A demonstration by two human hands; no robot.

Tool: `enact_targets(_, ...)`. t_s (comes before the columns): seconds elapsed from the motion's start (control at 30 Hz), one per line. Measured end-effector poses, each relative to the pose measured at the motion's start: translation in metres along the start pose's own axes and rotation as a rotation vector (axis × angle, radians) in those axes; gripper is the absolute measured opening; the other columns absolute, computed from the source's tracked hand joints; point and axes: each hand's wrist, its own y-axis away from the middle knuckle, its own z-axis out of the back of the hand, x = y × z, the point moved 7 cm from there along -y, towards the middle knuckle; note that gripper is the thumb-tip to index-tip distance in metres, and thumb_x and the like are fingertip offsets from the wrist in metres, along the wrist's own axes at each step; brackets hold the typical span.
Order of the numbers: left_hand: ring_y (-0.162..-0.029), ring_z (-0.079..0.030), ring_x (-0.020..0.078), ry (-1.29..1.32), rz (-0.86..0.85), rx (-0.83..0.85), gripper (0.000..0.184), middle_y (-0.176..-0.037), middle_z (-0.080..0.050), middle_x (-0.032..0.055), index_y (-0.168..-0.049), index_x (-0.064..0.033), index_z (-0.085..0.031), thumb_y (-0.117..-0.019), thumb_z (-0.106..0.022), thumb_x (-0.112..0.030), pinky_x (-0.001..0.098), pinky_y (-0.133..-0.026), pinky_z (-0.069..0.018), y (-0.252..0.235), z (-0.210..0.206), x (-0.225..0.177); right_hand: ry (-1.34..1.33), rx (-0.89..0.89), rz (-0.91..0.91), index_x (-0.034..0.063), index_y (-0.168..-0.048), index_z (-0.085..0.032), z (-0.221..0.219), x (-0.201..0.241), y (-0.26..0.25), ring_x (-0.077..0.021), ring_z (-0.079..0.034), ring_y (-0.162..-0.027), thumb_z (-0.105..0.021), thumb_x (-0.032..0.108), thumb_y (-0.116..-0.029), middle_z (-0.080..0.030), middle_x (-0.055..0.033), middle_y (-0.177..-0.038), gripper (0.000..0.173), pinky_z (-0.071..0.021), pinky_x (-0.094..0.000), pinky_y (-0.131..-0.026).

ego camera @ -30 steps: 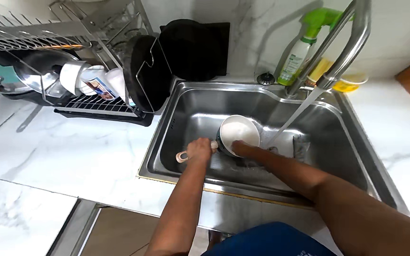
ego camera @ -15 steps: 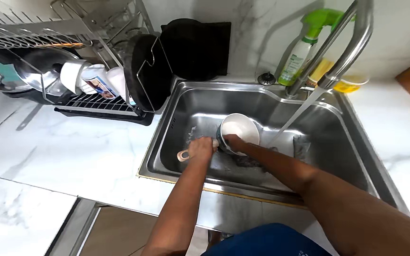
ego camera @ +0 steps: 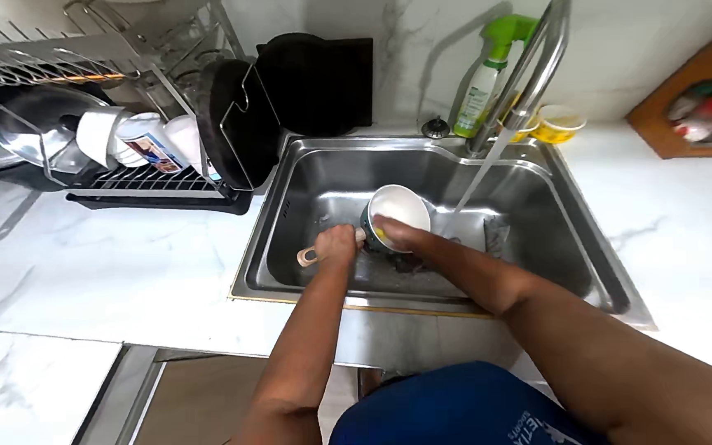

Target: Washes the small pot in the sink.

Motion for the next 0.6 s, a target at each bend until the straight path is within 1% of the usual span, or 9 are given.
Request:
enact_targets(0.07, -0.107, -0.069, 0.0407, 0.055, 0.001, -0.055, 0.04, -0.113, -0.072, 0.021, -0.114, -0.0057, -0.071, -0.1003, -0.064, -0.043, 0.0606, -0.085, -0.0548, 0.002, 0.003, 0.006, 0.027, -0.063, 0.132, -0.001, -0.133, -0.051, 0.003, 0.026, 0.011, -0.0256, -0.062, -0.108, -0.05, 0.013, -0.1065, -0.061, -0.0196, -0.123, 0.03, -0.0521, -0.044, -0.094)
enact_targets(0.17, -0.108, -0.069, 0.0416, 0.179, 0.03, -0.108, 0.047, -0.113, -0.072, 0.021, -0.115, -0.0072, -0.071, -0.0972, -0.066, -0.05, 0.0631, -0.086, -0.054, 0.0, 0.01, 0.014, 0.489, 0.002, 0.418, -0.0058, -0.121, -0.056, 0.014, 0.044, 0.034, -0.0341, -0.065, -0.111, -0.057, -0.005, -0.0966, -0.064, -0.0236, -0.12, 0.025, -0.053, -0.0502, -0.097)
enact_targets(0.23, -0.109, -0.069, 0.0409, 0.223, 0.032, -0.136, 0.051, -0.114, -0.072, 0.0204, -0.116, -0.0077, -0.071, -0.0948, -0.068, -0.054, 0.0637, -0.087, -0.0535, 0.001, 0.017, 0.014, 0.697, 0.033, 0.525, -0.0042, -0.119, -0.061, 0.031, 0.045, 0.05, -0.0351, -0.066, -0.112, -0.06, -0.008, -0.0938, -0.066, -0.0219, -0.12, 0.025, -0.0521, -0.0513, -0.1)
enact_targets(0.33, -0.107, -0.069, 0.0415, 0.251, 0.022, -0.171, 0.052, -0.112, -0.072, 0.0217, -0.115, -0.0067, -0.071, -0.0937, -0.069, -0.054, 0.0647, -0.087, -0.0527, 0.003, 0.025, 0.013, 0.693, -0.001, 0.411, 0.0058, -0.137, -0.06, 0.067, 0.053, 0.079, -0.0351, -0.065, -0.119, -0.059, -0.011, -0.0934, -0.066, -0.0185, -0.132, 0.047, -0.05, -0.0557, -0.105)
enact_targets(0.4, -0.108, -0.069, 0.0413, 0.244, 0.013, -0.186, 0.05, -0.113, -0.072, 0.0214, -0.116, -0.0075, -0.071, -0.0945, -0.068, -0.053, 0.0641, -0.087, -0.0528, 0.003, 0.027, 0.007, 0.479, -0.084, 0.251, 0.0169, -0.148, -0.055, 0.094, 0.058, 0.095, -0.0255, -0.065, -0.121, -0.055, -0.006, -0.0996, -0.062, -0.0126, -0.142, 0.054, -0.0507, -0.0469, -0.104)
enact_targets(0.43, -0.109, -0.069, 0.0411, 0.254, 0.004, -0.188, 0.049, -0.114, -0.072, 0.0211, -0.117, -0.008, -0.071, -0.0945, -0.068, -0.051, 0.0641, -0.088, -0.0526, 0.003, 0.025, 0.003, 0.363, -0.139, 0.182, 0.018, -0.147, -0.057, 0.105, 0.058, 0.101, -0.021, -0.067, -0.107, -0.053, -0.003, -0.1016, -0.064, -0.012, -0.135, 0.05, -0.0546, -0.0414, -0.092)
enact_targets(0.5, -0.111, -0.068, 0.0403, 0.304, -0.03, -0.177, 0.048, -0.116, -0.071, 0.0205, -0.119, -0.0089, -0.071, -0.0939, -0.07, -0.05, 0.0644, -0.089, -0.0523, 0.003, 0.021, -0.009, 0.263, -0.248, 0.077, 0.018, -0.141, -0.06, 0.121, 0.057, 0.108, -0.0162, -0.062, -0.081, -0.051, 0.005, -0.1045, -0.067, -0.0111, -0.12, 0.04, -0.0518, -0.0359, -0.067)
enact_targets(0.53, -0.111, -0.068, 0.0407, 0.35, -0.056, -0.164, 0.048, -0.117, -0.071, 0.0209, -0.119, -0.0082, -0.071, -0.0933, -0.071, -0.049, 0.065, -0.09, -0.052, 0.004, 0.019, -0.018, 0.279, -0.3, 0.047, 0.0162, -0.138, -0.062, 0.127, 0.061, 0.111, -0.017, -0.061, -0.078, -0.053, 0.009, -0.1052, -0.068, -0.0113, -0.114, 0.035, -0.0512, -0.0366, -0.065)
enact_targets(0.6, -0.112, -0.067, 0.0423, 0.438, -0.116, -0.114, 0.048, -0.116, -0.07, 0.0227, -0.117, -0.0057, -0.071, -0.0921, -0.074, -0.047, 0.0665, -0.091, -0.0505, 0.004, 0.014, -0.039, 0.381, -0.362, 0.007, 0.0059, -0.134, -0.063, 0.133, 0.074, 0.116, -0.0287, -0.067, -0.095, -0.056, 0.018, -0.1067, -0.069, -0.0192, -0.116, 0.031, -0.0549, -0.0495, -0.085)
